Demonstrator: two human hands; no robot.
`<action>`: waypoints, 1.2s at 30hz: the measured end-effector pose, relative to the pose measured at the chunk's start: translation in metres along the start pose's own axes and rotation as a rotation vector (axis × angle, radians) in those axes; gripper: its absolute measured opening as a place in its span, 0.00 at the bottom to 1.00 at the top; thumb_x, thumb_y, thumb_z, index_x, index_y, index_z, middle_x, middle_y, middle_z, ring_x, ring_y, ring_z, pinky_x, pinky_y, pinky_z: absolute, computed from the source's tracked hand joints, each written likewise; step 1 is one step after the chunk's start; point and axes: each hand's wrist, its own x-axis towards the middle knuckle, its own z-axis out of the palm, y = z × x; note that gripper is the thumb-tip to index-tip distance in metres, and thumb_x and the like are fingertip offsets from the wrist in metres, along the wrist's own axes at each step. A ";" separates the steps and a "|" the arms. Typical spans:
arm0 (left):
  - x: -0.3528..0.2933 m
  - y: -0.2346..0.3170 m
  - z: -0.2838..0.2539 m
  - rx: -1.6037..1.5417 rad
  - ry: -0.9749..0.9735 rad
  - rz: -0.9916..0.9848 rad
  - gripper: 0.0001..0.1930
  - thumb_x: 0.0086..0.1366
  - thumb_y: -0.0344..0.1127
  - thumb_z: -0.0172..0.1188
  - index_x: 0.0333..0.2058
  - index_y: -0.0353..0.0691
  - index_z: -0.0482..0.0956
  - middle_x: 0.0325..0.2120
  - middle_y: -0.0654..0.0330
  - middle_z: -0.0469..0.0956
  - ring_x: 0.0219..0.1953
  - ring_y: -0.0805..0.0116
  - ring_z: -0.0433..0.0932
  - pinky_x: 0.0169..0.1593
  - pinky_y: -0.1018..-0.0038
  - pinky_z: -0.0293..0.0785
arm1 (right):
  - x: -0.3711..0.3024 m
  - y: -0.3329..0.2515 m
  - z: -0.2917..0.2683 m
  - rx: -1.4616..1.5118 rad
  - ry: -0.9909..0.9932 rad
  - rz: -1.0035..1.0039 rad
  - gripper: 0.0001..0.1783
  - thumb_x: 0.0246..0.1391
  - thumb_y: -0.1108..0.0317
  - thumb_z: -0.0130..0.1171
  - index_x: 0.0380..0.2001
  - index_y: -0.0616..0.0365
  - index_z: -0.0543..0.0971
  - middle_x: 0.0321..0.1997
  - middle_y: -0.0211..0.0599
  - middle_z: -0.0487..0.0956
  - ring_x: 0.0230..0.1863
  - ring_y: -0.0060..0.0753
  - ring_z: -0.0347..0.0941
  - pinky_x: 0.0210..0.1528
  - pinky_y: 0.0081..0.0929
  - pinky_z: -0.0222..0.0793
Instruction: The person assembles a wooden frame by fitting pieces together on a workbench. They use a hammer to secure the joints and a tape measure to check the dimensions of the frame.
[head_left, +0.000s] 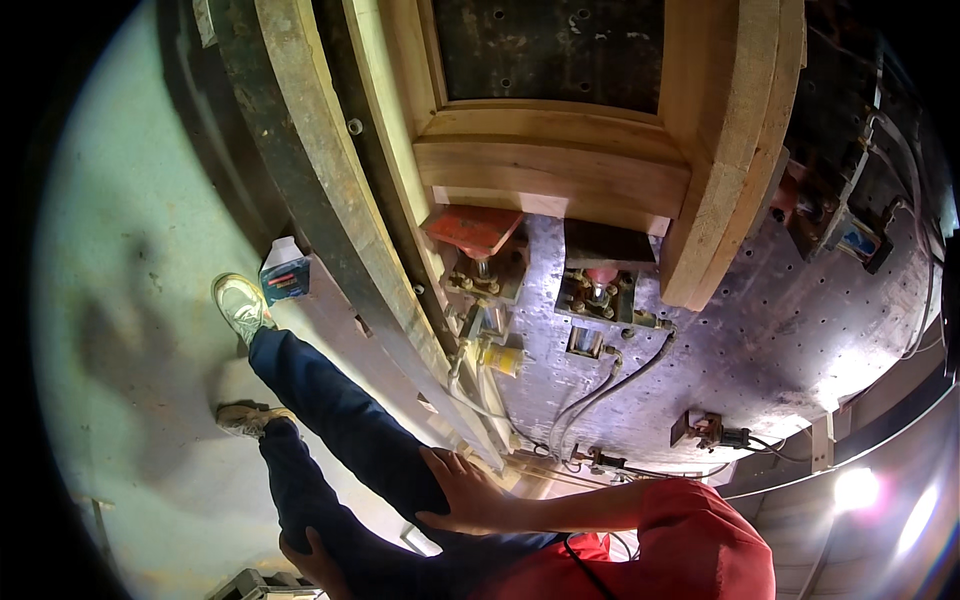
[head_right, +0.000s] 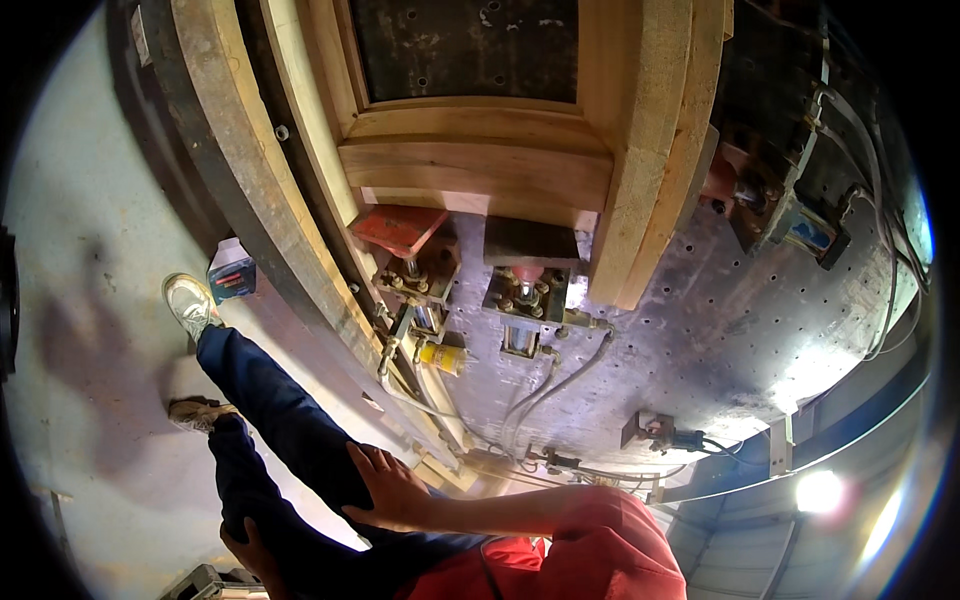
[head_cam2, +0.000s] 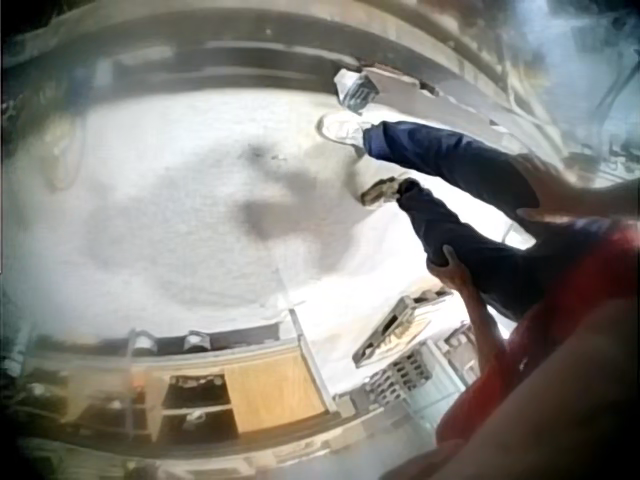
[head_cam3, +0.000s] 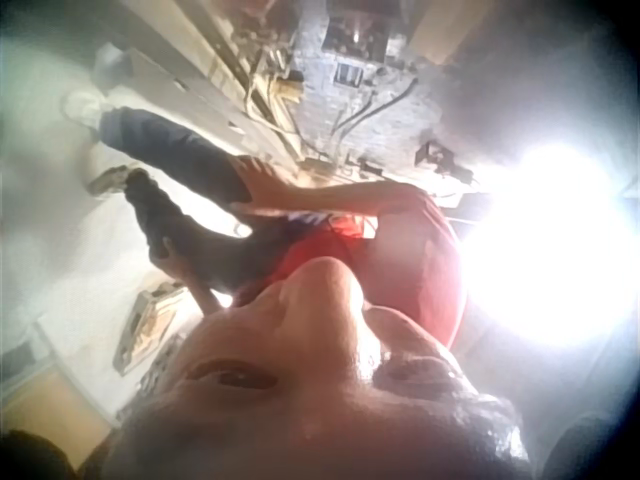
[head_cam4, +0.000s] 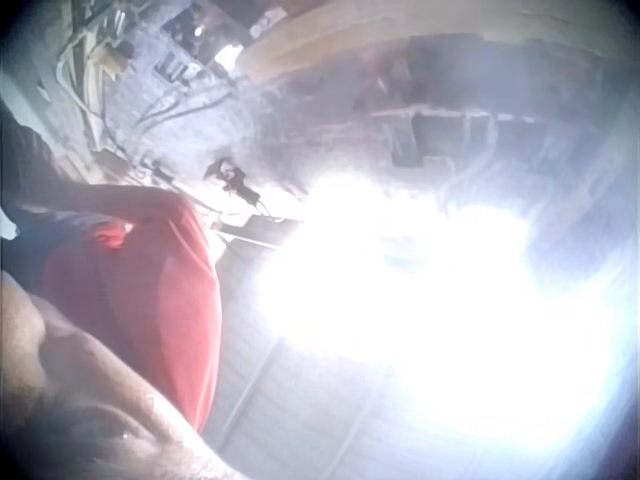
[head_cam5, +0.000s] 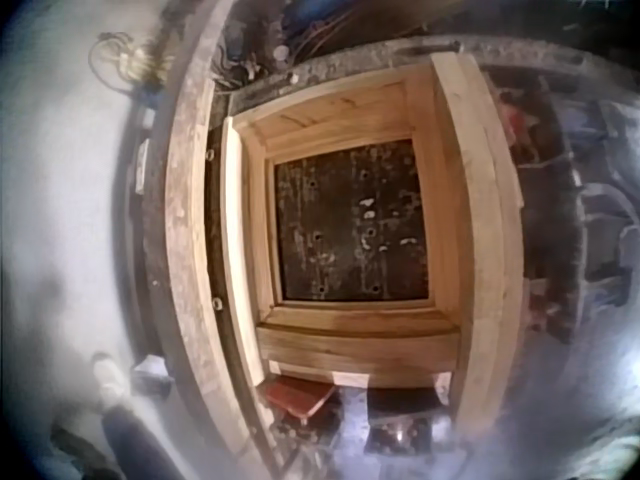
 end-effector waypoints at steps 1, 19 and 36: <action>-0.001 0.003 0.000 0.011 0.006 -0.003 0.36 0.68 0.50 0.62 0.64 0.31 0.62 0.61 0.42 0.68 0.64 0.46 0.67 0.67 0.59 0.62 | 0.000 0.000 -0.001 0.004 -0.001 0.002 0.58 0.51 0.41 0.63 0.74 0.59 0.46 0.70 0.57 0.59 0.70 0.61 0.58 0.71 0.50 0.57; -0.002 0.006 0.017 -0.037 0.076 0.025 0.36 0.64 0.47 0.65 0.64 0.34 0.64 0.60 0.44 0.69 0.63 0.45 0.66 0.67 0.57 0.60 | 0.015 0.000 -0.025 -0.011 -0.052 0.049 0.58 0.51 0.43 0.67 0.74 0.58 0.47 0.72 0.54 0.56 0.71 0.59 0.56 0.71 0.50 0.57; -0.008 0.038 0.015 -0.004 0.051 -0.121 0.36 0.62 0.46 0.64 0.66 0.47 0.62 0.64 0.52 0.68 0.66 0.43 0.66 0.68 0.43 0.51 | 0.022 -0.010 -0.029 -0.056 -0.090 0.113 0.60 0.49 0.44 0.69 0.74 0.59 0.47 0.73 0.52 0.54 0.73 0.60 0.51 0.73 0.53 0.51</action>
